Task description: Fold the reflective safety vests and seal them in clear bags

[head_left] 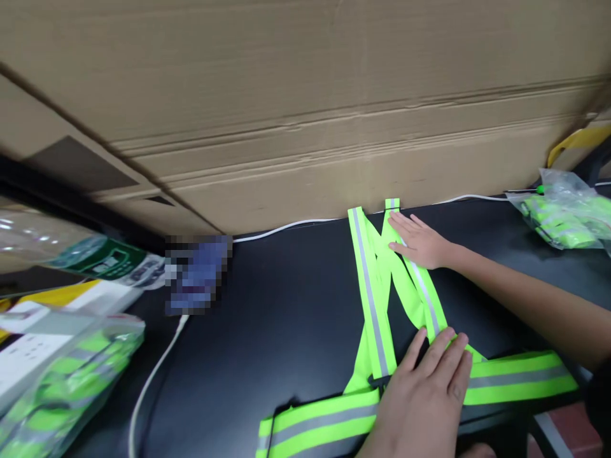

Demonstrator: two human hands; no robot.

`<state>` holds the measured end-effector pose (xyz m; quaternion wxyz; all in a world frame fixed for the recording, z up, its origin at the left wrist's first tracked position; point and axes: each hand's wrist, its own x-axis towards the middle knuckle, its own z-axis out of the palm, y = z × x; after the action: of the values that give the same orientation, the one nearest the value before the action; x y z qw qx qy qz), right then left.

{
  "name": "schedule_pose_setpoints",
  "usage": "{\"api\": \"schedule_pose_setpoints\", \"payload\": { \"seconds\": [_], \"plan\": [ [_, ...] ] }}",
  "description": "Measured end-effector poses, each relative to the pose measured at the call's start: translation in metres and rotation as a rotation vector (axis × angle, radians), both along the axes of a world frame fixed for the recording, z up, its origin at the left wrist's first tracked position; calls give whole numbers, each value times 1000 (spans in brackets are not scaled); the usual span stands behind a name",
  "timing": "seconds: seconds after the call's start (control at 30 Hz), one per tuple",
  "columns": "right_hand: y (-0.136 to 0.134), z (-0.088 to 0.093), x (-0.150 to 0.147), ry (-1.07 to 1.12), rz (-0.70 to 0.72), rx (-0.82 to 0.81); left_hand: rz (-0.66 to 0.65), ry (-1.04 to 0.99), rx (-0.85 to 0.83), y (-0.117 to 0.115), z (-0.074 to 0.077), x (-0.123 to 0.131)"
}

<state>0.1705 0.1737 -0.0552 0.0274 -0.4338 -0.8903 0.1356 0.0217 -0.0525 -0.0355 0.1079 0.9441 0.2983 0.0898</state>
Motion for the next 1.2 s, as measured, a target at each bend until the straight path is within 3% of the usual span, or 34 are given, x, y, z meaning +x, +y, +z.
{"api": "schedule_pose_setpoints", "payload": {
  "seconds": [0.17,0.33,0.43,0.57,0.8,1.2],
  "plan": [
    [-2,3,-4,106,-110,123,9,30,107,-8,-9,2],
    [12,10,-19,134,-483,229,-9,-10,160,-14,-21,5],
    [24,15,-23,105,-638,153,-17,-40,164,-14,-23,4],
    [34,23,-30,98,-679,47,-7,-52,189,-13,-23,4],
    [49,36,-47,195,-683,15,43,-94,220,-14,-25,5],
    [89,64,-25,299,-825,-60,69,-100,186,-16,-23,-9]
  ]
}}
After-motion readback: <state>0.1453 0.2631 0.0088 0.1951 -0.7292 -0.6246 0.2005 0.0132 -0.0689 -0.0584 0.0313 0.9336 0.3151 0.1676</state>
